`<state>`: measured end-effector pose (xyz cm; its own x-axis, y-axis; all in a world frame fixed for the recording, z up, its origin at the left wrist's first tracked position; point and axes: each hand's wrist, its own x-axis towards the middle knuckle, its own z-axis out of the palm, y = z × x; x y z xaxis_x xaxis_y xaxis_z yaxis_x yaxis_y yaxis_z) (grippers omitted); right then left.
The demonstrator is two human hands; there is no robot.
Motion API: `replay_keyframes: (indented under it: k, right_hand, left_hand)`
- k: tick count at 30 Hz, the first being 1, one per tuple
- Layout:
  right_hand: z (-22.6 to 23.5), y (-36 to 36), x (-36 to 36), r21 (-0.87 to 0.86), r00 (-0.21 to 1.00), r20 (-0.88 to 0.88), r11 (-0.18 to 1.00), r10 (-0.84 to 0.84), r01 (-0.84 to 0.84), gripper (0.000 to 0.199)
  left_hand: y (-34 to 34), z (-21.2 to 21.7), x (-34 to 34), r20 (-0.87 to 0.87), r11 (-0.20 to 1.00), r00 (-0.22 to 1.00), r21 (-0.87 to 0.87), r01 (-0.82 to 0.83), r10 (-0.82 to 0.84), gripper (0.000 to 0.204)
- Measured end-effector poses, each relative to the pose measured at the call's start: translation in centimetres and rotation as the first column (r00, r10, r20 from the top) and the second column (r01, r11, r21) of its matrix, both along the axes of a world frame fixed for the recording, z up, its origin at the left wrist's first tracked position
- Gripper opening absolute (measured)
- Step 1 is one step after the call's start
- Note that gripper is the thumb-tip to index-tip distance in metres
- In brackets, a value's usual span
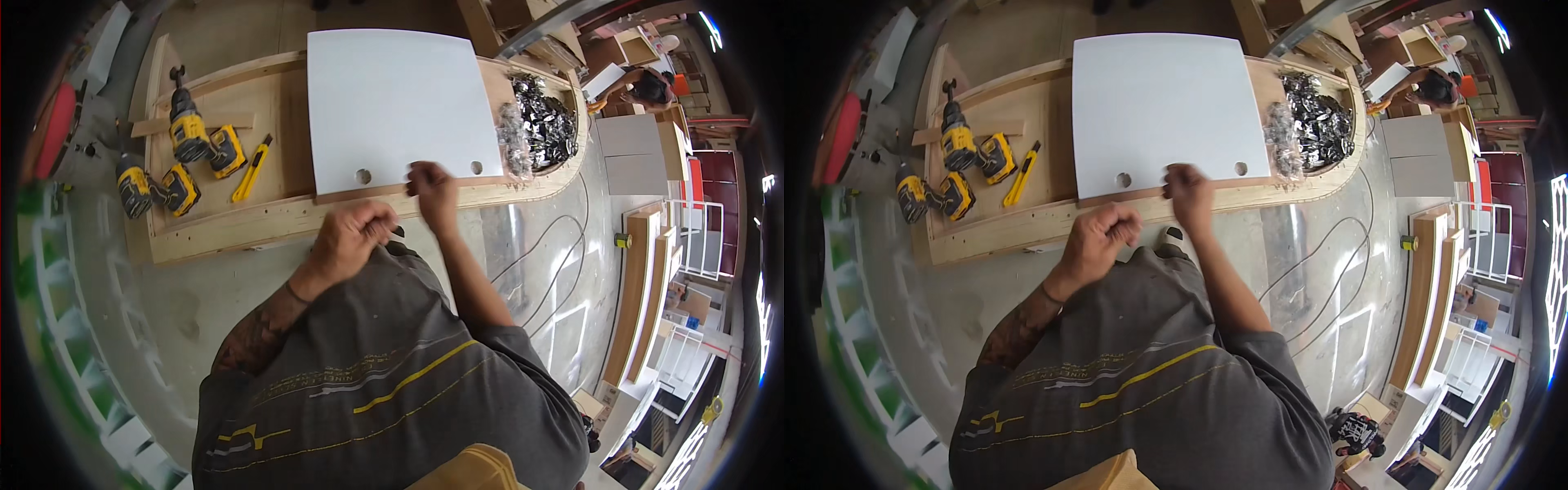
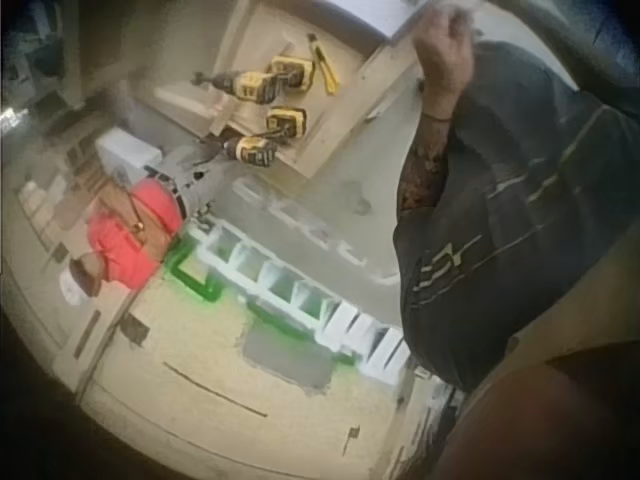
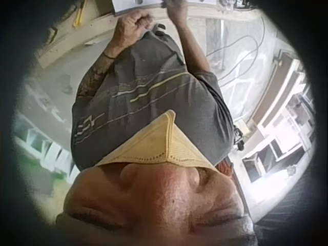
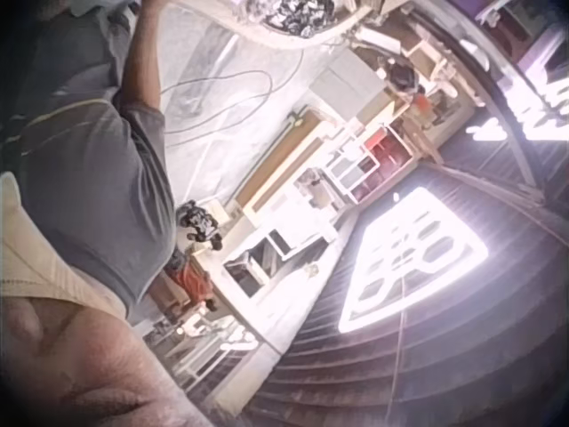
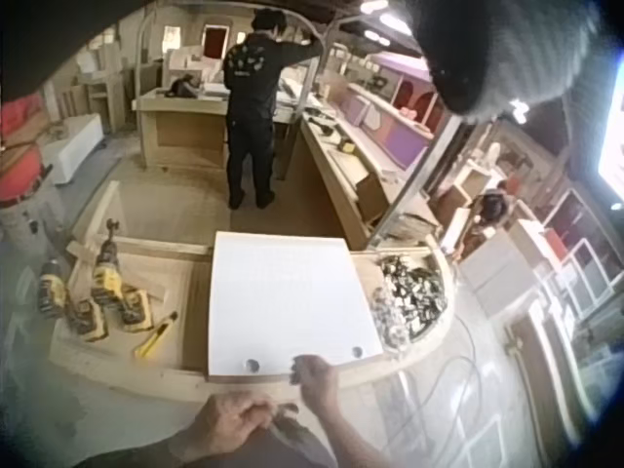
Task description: The person attaches two hinges to a white cabinet door using a power drill to drive screws into pre-drilled holes, then lifts the door to check the alignment.
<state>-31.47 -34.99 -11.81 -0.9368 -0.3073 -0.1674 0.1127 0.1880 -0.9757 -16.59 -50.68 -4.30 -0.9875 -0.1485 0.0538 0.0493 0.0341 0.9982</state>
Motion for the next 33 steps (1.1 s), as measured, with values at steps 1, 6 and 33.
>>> replay_keyframes:
  k: [1,6,33]
  right_hand:
    - [0.9,1.5,-2.2,0.051,0.995,-0.081,0.997,-0.054,0.058,0.016]
    - [5.3,7.7,-14.1,0.259,0.915,-0.381,0.935,-0.134,0.244,0.020]
    - [-4.7,12.8,-38.4,0.551,0.763,-0.481,0.826,0.432,-0.120,0.006]
  left_hand:
    - [0.7,1.2,-0.2,-0.079,0.998,0.996,-0.052,0.027,-0.031,0.006]
    - [-0.3,-1.2,-3.3,0.073,0.982,0.980,-0.067,-0.178,0.183,0.006]
    - [10.0,-16.7,7.0,0.453,0.711,0.564,-0.276,-0.647,0.690,0.016]
